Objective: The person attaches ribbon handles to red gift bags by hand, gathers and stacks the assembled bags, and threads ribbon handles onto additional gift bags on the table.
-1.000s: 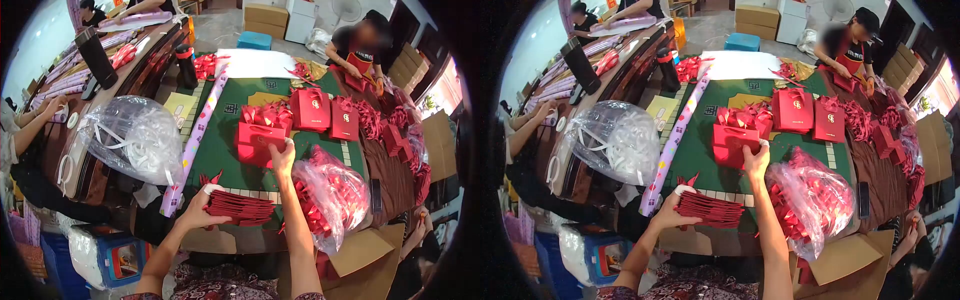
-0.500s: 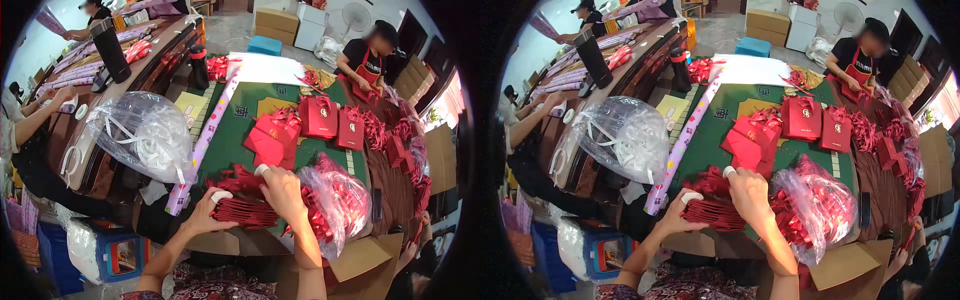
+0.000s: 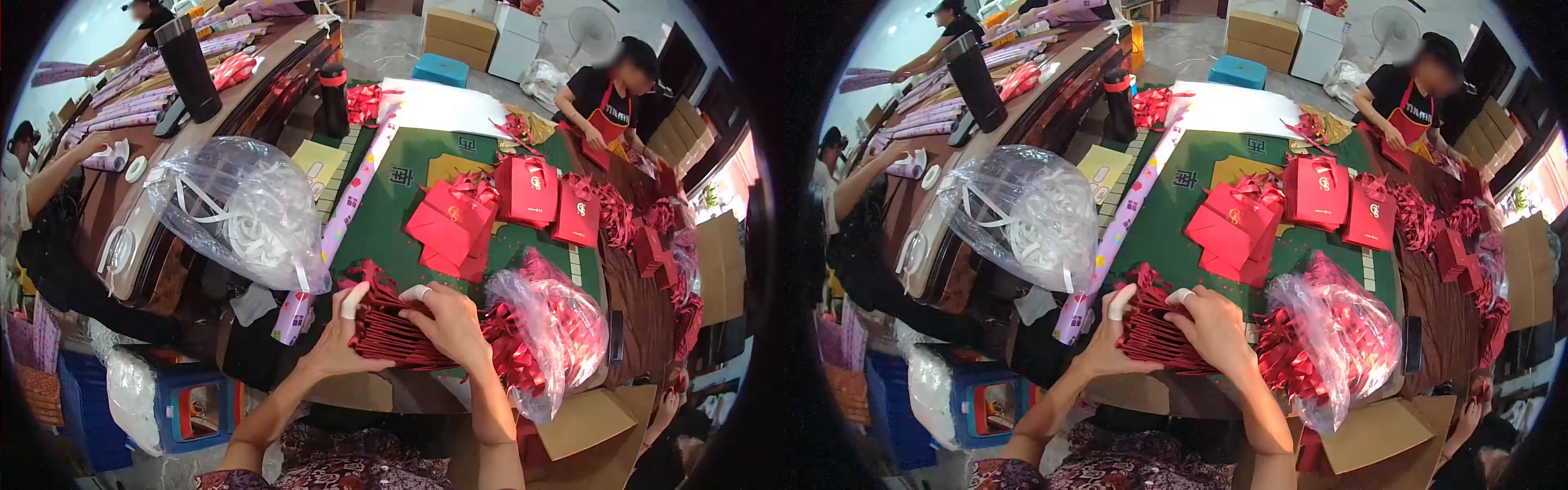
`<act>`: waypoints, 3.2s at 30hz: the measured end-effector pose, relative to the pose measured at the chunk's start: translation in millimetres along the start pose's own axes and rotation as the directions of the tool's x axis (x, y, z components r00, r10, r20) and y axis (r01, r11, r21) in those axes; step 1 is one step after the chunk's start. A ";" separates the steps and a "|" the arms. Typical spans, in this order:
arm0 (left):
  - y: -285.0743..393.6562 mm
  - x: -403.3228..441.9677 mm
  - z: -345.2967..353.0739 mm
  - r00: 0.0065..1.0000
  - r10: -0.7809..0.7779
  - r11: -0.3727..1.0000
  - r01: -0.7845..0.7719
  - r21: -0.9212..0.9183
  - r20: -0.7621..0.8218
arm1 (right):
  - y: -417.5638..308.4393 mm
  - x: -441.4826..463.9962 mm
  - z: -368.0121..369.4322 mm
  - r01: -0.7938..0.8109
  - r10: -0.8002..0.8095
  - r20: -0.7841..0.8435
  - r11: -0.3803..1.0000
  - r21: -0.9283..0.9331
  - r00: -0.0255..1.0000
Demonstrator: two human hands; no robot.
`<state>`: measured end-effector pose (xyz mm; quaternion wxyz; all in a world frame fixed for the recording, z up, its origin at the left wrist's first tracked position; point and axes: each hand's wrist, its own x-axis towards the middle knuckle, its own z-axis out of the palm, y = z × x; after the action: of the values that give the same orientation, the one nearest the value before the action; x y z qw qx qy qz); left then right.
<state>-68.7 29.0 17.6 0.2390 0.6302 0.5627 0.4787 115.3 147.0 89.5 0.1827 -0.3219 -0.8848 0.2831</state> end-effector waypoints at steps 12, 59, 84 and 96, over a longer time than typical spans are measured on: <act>-27.5 12.6 3.2 0.983 -0.004 0.986 0.035 -0.166 0.182 | -2.1 -6.5 -11.7 -0.033 0.030 0.026 0.992 0.123 0.999; -22.8 -0.9 4.8 0.966 0.056 0.987 -0.015 -0.161 0.252 | 13.5 -77.2 29.1 -0.008 0.124 -0.386 0.957 0.289 0.914; -9.8 1.8 -5.6 0.979 0.077 0.995 -0.087 0.046 0.187 | 25.8 -91.6 14.6 -0.027 0.071 -0.163 0.966 0.257 0.984; -0.7 38.1 -12.7 0.981 0.034 0.981 -0.070 0.182 0.191 | 75.7 -65.1 35.9 -0.068 0.092 -0.006 0.774 0.630 0.996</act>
<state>-83.6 61.9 35.2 0.2177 0.7067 0.5637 0.3681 179.7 137.3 5.8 0.2834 -0.2850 -0.7216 0.5637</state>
